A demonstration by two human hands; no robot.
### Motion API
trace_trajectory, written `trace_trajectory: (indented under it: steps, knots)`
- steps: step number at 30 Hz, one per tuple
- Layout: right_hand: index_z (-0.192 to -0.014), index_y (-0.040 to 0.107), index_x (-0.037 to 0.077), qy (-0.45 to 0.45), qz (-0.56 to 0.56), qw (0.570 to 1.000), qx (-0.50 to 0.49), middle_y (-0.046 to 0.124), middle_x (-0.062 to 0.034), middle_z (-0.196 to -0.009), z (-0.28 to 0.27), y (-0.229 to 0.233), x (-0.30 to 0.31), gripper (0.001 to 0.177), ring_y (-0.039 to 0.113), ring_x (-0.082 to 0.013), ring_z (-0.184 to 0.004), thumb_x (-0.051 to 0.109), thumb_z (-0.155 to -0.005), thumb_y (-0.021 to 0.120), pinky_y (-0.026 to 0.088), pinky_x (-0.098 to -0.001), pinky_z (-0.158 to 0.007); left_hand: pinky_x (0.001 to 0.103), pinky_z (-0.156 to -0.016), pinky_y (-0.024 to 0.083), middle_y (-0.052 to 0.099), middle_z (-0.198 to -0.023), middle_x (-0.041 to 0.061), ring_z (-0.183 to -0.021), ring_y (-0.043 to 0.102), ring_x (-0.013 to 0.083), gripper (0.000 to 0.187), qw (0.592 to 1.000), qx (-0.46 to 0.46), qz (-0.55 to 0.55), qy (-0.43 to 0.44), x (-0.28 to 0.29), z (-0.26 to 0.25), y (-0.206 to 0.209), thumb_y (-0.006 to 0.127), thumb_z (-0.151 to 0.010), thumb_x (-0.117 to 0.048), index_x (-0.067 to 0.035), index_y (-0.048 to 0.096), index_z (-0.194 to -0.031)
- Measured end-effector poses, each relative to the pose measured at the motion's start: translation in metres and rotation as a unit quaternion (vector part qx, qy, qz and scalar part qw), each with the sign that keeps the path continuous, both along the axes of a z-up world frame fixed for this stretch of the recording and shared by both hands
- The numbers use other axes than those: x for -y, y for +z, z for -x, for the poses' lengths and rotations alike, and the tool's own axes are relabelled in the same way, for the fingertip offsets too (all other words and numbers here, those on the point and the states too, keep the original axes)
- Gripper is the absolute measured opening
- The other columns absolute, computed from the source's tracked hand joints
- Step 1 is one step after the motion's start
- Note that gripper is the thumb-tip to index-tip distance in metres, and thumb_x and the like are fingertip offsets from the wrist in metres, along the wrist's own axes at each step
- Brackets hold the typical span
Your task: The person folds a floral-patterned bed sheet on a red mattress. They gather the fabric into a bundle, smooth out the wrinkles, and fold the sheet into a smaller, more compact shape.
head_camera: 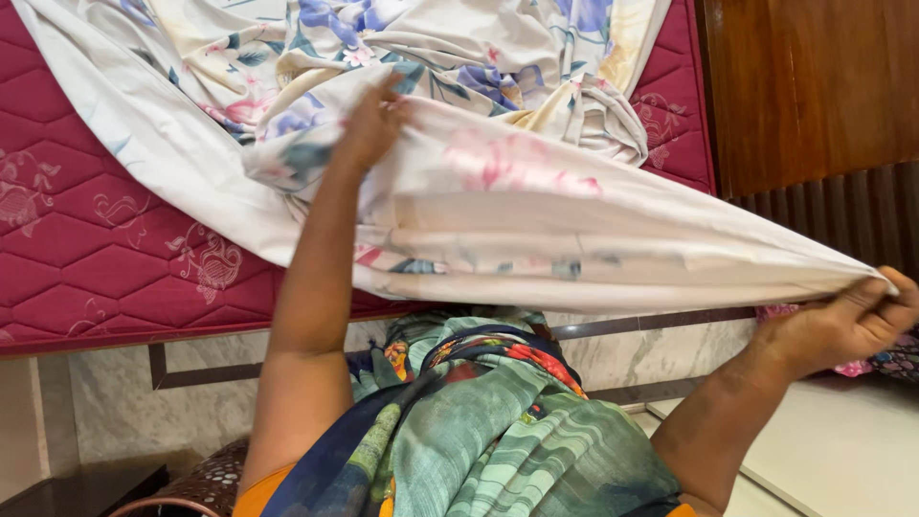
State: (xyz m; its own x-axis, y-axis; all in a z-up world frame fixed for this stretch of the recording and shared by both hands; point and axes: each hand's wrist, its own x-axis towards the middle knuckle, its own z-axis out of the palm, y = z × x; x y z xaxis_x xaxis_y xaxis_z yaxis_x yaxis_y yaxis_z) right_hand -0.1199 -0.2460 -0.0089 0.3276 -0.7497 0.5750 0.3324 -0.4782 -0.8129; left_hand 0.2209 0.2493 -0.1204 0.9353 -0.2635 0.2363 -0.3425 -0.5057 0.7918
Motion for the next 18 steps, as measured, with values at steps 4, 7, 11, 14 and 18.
trace_trajectory:
  steps: [4,7,11,14,18]
  knots:
    - [-0.117,0.063,0.002,-0.007,-0.02,0.998,-0.056,0.061,-0.0017,-0.107,-0.01,-0.01,-0.004,0.004,0.053,-0.0109,-0.097,-0.001,-0.118,0.061,0.047,-0.0254,-0.091,0.045,-0.093,0.05,0.069,-0.119,0.023,-0.108,0.066,0.0396,0.043,0.997,0.024,0.027,-0.069,0.033,0.029,-0.071,0.062,-0.093,-0.001,-0.006,0.064,-0.136]
    - [-0.118,0.064,0.0,0.016,-0.045,0.996,-0.076,0.063,-0.0029,-0.11,-0.014,-0.017,-0.009,0.006,0.055,-0.011,-0.1,-0.004,-0.116,0.061,0.046,-0.0243,-0.094,0.038,-0.083,0.056,0.075,-0.106,0.014,-0.094,0.074,0.0292,0.022,0.994,-0.093,0.016,-0.045,0.032,0.061,-0.08,0.067,-0.094,-0.009,-0.01,0.073,-0.115]
    - [-0.118,0.063,0.001,0.038,-0.068,0.995,-0.062,0.063,-0.0033,-0.111,-0.016,-0.016,-0.014,0.007,0.055,-0.0112,-0.1,-0.003,-0.115,0.058,0.048,-0.025,-0.094,0.041,-0.076,0.056,0.074,-0.093,0.013,-0.085,0.071,0.032,0.008,0.995,-0.053,-0.053,-0.07,0.03,0.079,-0.092,0.078,-0.087,-0.012,-0.009,0.077,-0.094]
    - [-0.119,0.062,0.002,0.05,-0.068,0.996,-0.042,0.062,-0.0036,-0.111,-0.019,-0.011,-0.013,0.007,0.055,-0.0117,-0.101,-0.003,-0.117,0.057,0.048,-0.025,-0.094,0.044,-0.075,0.054,0.071,-0.088,0.012,-0.084,0.069,0.0336,0.013,0.989,-0.013,-0.138,-0.043,0.038,0.089,-0.108,0.083,-0.081,-0.016,-0.011,0.073,-0.089]
    - [-0.118,0.062,0.002,0.06,-0.062,0.996,-0.027,0.06,-0.003,-0.108,-0.018,-0.007,-0.009,0.006,0.053,-0.0118,-0.099,-0.001,-0.119,0.057,0.047,-0.0241,-0.09,0.045,-0.073,0.053,0.068,-0.097,0.011,-0.087,0.067,0.0348,0.028,0.986,0.079,-0.147,0.031,0.053,0.098,-0.119,0.082,-0.068,-0.018,-0.01,0.068,-0.091]
